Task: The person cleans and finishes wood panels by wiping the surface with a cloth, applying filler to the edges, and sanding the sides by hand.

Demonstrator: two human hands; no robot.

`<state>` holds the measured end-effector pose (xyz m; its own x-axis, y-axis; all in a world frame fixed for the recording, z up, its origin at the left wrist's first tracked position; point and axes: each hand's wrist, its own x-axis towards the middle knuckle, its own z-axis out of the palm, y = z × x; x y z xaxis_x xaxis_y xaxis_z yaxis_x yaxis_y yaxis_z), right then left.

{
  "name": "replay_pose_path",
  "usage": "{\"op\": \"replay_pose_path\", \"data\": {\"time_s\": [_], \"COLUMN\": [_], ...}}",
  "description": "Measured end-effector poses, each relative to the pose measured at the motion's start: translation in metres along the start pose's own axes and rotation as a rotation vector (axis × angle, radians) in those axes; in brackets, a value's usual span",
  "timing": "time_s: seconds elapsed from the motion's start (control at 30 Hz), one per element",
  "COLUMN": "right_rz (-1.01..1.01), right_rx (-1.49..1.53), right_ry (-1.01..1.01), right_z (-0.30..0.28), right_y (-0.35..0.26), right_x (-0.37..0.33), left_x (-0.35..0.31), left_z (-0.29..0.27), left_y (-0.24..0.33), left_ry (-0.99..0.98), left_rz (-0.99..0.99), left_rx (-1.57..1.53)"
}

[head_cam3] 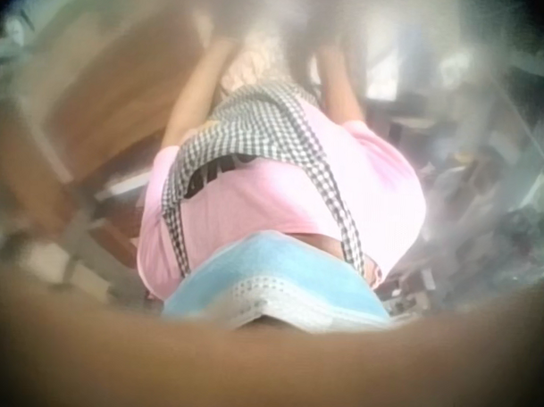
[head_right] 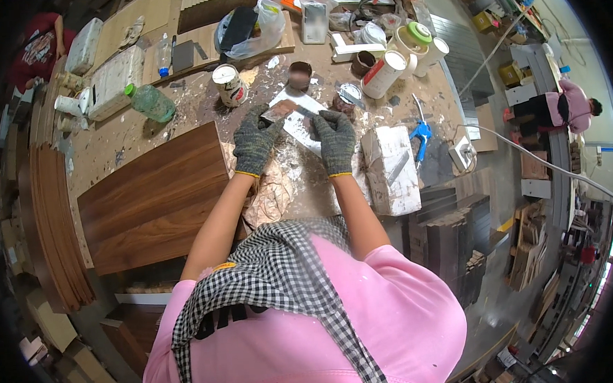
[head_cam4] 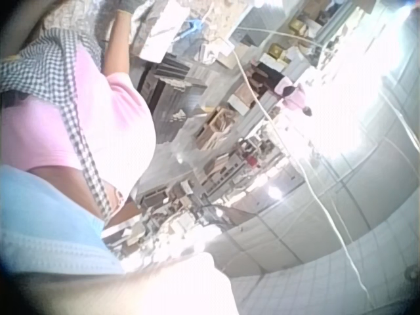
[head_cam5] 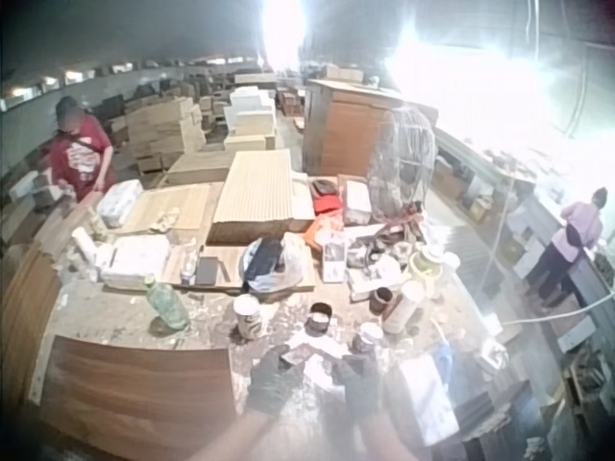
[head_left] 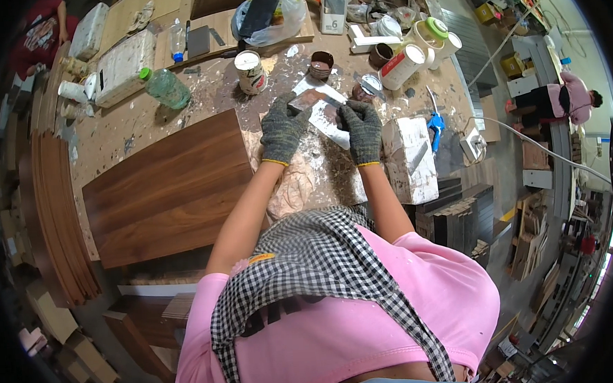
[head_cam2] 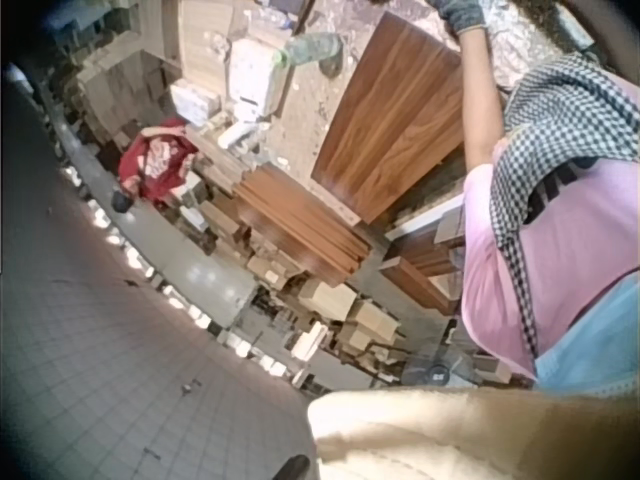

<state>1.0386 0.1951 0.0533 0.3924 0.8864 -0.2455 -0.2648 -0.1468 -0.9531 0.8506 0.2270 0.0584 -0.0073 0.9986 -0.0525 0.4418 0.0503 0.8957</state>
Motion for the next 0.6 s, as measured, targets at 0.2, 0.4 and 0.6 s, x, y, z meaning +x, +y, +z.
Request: {"op": "replay_pose_path", "data": {"time_s": [0.2, 0.4, 0.6], "right_rz": [-0.345, -0.508, -0.764], "right_rx": [-0.240, -1.151, -1.381], "right_ry": [0.050, 0.012, -0.115], "right_z": [0.017, 0.034, 0.101], "right_y": [-0.016, -0.019, -0.029], "right_x": [0.054, 0.130, 0.128], "left_x": [-0.009, -0.043, -0.108], "left_z": [-0.016, -0.049, -0.086], "left_y": [0.004, 0.000, -0.043], "left_ry": [0.017, 0.025, 0.105], "left_rz": [-0.029, 0.000, -0.091], "left_rx": [0.019, 0.011, -0.232]}}
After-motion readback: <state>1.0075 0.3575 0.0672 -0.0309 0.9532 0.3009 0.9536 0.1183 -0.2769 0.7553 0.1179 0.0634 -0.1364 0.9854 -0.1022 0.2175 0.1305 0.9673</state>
